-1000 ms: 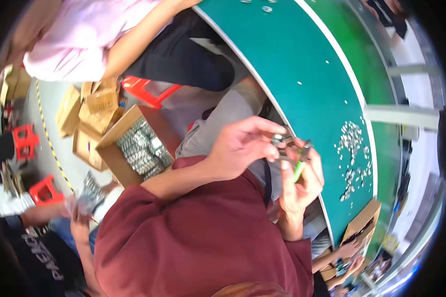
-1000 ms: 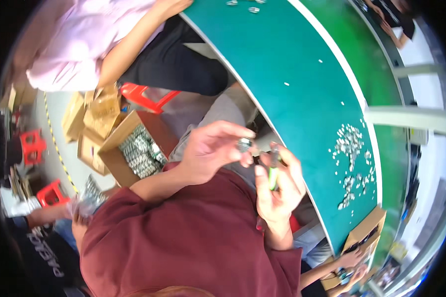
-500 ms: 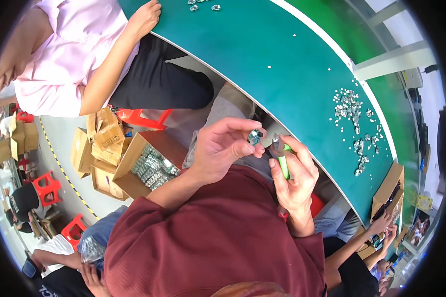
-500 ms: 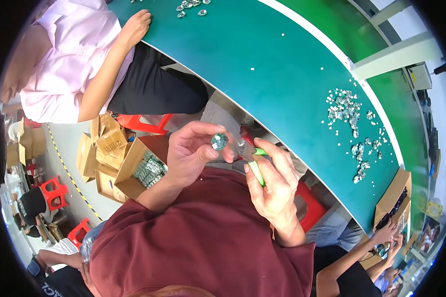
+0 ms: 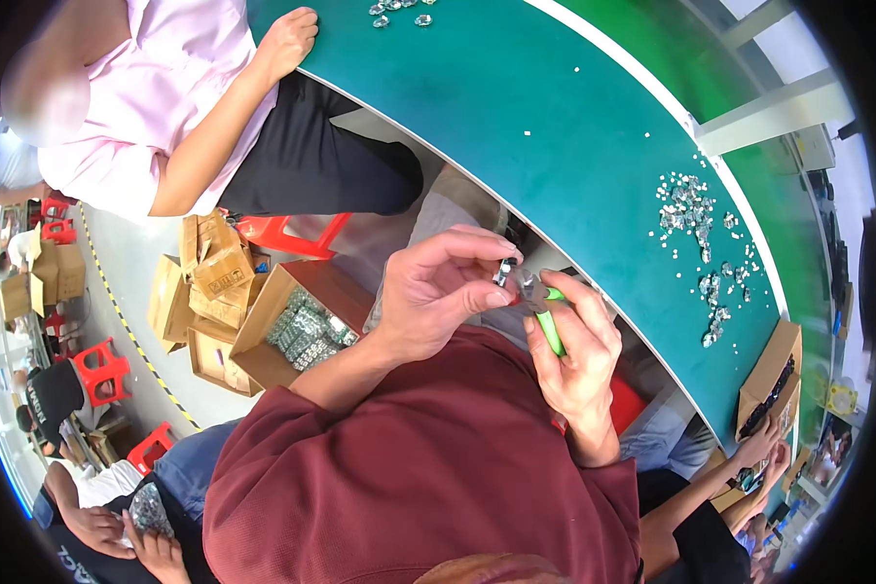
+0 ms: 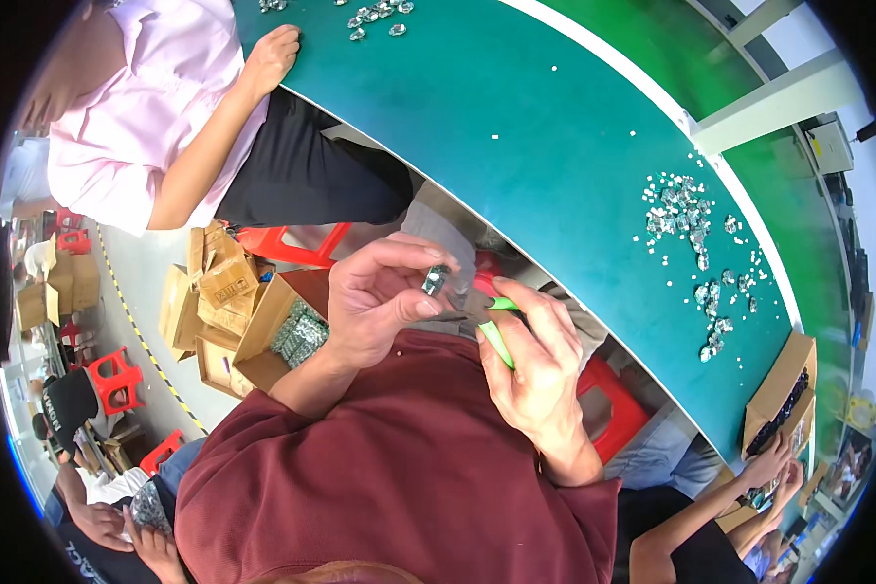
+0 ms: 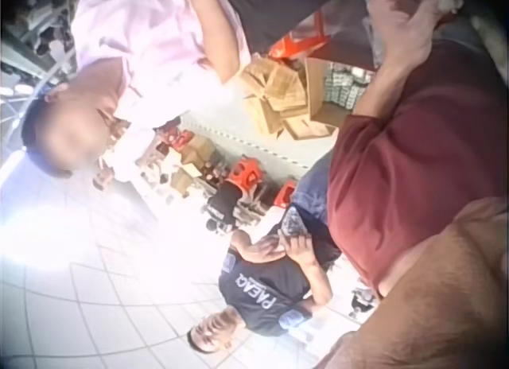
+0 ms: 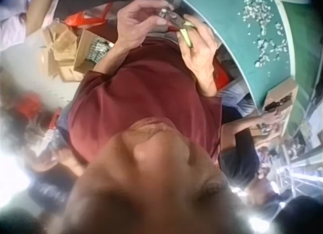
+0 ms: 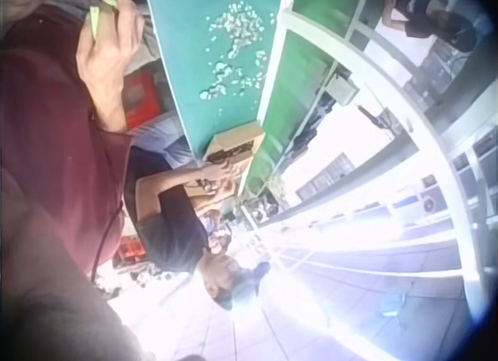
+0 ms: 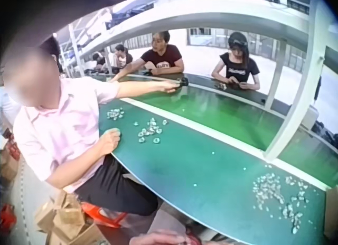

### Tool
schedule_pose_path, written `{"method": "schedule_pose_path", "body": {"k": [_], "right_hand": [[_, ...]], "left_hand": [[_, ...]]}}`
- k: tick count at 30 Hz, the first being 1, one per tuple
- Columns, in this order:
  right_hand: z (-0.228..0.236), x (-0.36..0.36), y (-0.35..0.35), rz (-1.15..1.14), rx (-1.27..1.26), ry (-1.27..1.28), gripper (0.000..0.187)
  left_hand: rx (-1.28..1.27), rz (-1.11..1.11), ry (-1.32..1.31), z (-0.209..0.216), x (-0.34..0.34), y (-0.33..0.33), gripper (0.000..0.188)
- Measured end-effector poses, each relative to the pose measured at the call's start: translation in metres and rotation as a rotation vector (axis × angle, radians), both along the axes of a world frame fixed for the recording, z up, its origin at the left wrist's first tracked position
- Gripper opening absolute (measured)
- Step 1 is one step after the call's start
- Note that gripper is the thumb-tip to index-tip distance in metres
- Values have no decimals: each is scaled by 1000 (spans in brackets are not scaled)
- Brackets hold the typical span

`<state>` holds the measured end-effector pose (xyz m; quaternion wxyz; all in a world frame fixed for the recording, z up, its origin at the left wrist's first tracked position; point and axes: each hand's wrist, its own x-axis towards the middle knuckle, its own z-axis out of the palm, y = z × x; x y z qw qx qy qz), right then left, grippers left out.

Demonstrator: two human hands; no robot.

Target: Trim excess leads or components using side cutters at an electronics assembly station.

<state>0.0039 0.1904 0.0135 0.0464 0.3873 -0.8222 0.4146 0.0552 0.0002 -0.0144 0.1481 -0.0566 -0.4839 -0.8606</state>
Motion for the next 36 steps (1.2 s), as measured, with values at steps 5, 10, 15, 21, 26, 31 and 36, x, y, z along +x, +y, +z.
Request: {"method": "schedule_pose_path", "body": {"k": [5,10,15,21,26,31,36], "right_hand": [[6,0,1,-11,-255,-346,16],[0,-7,-9,-65,-363,-458,14],[-9,-11,-10,10,-442,-477,11],[-3,-10,-8,-13,-434,-456,8],[-3,-11,-8,-46,-404,-370,9],[-5,-10,-7,-46,-405,-370,9],[-2,-8,-7,-74,-417,-455,8]], "left_hand": [[-353,156,16,4,-3,0,34],[-770,189,49,20,-3,4,37],[-803,154,52,14,-2,3,37],[-527,36,-28,4,-1,7,34],[-452,-13,-47,3,-1,9,33],[-447,-34,-66,3,0,8,34],[-400,-64,-98,5,2,9,33]]}}
